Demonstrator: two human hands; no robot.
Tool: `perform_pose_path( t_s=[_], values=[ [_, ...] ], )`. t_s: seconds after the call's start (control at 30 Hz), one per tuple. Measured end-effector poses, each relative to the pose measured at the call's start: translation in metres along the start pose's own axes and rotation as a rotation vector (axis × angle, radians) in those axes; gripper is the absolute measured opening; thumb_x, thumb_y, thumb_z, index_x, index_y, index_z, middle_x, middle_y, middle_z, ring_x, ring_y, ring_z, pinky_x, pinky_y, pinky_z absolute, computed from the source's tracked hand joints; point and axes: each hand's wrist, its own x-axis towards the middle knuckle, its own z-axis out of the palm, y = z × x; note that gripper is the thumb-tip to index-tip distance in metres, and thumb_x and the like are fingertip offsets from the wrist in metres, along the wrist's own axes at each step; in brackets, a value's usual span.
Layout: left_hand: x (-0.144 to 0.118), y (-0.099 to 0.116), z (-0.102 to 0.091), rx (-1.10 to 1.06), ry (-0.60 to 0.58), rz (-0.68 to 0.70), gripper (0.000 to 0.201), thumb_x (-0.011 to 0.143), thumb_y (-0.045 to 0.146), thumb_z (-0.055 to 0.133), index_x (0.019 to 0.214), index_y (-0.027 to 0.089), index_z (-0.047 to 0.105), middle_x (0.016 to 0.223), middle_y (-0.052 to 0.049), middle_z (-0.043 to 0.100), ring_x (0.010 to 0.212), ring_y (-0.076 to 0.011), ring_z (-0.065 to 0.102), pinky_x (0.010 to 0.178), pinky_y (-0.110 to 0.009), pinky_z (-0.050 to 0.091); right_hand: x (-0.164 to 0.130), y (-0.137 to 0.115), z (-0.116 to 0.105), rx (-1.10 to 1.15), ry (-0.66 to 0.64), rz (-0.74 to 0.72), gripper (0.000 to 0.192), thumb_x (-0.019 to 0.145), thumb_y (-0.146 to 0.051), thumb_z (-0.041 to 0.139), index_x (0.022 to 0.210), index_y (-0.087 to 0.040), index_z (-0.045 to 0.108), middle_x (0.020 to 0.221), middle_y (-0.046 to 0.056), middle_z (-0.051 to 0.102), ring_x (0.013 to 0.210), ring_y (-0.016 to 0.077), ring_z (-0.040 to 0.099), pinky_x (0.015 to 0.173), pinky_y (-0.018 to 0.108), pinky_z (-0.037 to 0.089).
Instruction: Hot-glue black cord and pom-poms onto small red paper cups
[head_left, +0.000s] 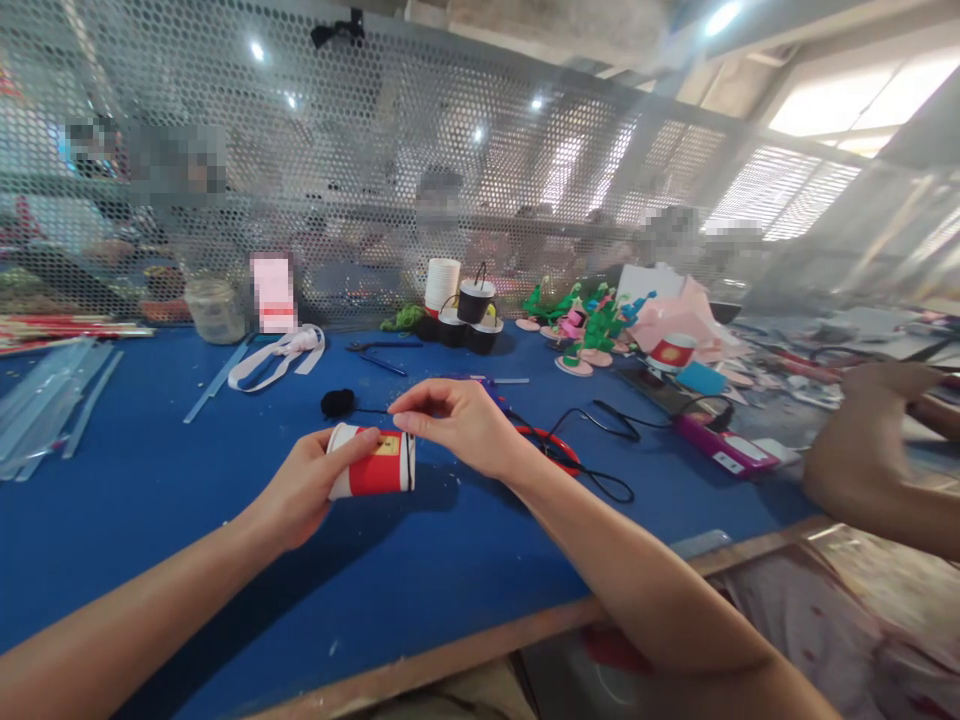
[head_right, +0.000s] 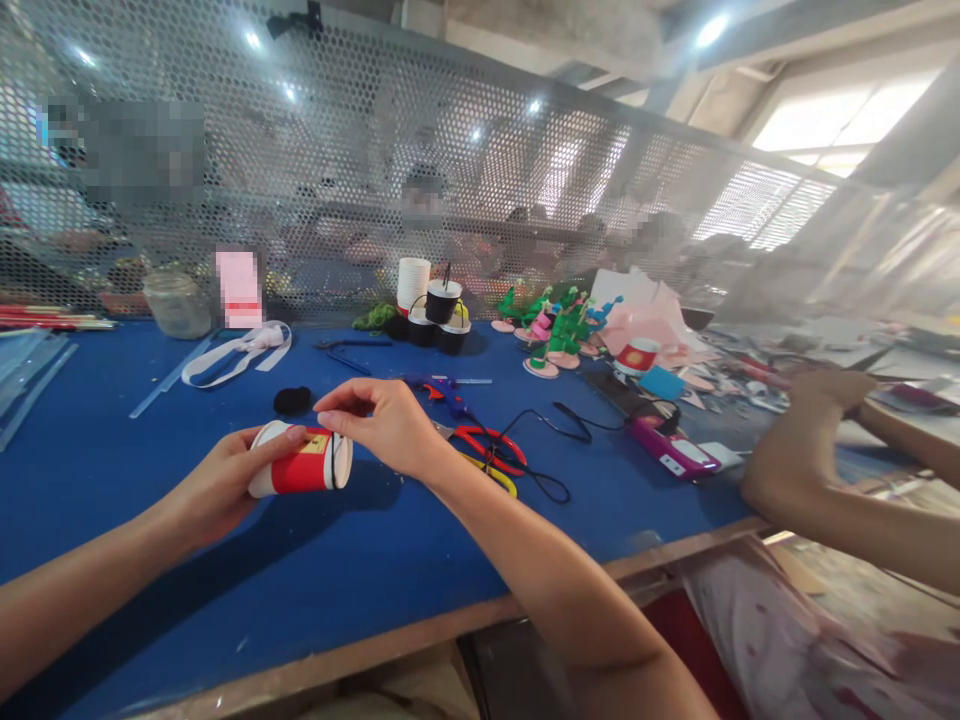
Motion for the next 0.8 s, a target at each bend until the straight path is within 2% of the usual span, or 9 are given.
perform_pose_path(
  t_s=[0.43, 0.8],
  values=[
    [-0.0035, 0.0002, 0.0012, -0.013, -0.003, 0.031, 0.020, 0.062, 0.031, 0.071, 0.069, 0.013, 0.067, 0.061, -0.004, 0.068, 0.050, -0.0103, 0.058, 0.048, -0.018, 0.043, 0.0005, 0.0071, -0.0014, 0.098, 0.039, 0.085, 0.011, 0.065, -0.025, 0.064, 0.073, -0.017, 0.064, 0.068, -0.002, 0.062, 0.063, 0.0086, 0.053, 0.064, 0.024, 0.043],
    [-0.0034, 0.0004, 0.0019, -0.030, -0.003, 0.037, 0.021, 0.062, 0.029, 0.071, 0.073, 0.011, 0.068, 0.060, -0.004, 0.068, 0.050, -0.0105, 0.059, 0.048, -0.017, 0.045, 0.0002, 0.0087, -0.0017, 0.108, 0.071, 0.064, 0.011, 0.064, -0.024, 0.065, 0.072, -0.016, 0.064, 0.066, -0.001, 0.061, 0.061, 0.0089, 0.053, 0.062, 0.024, 0.043]
  ],
)
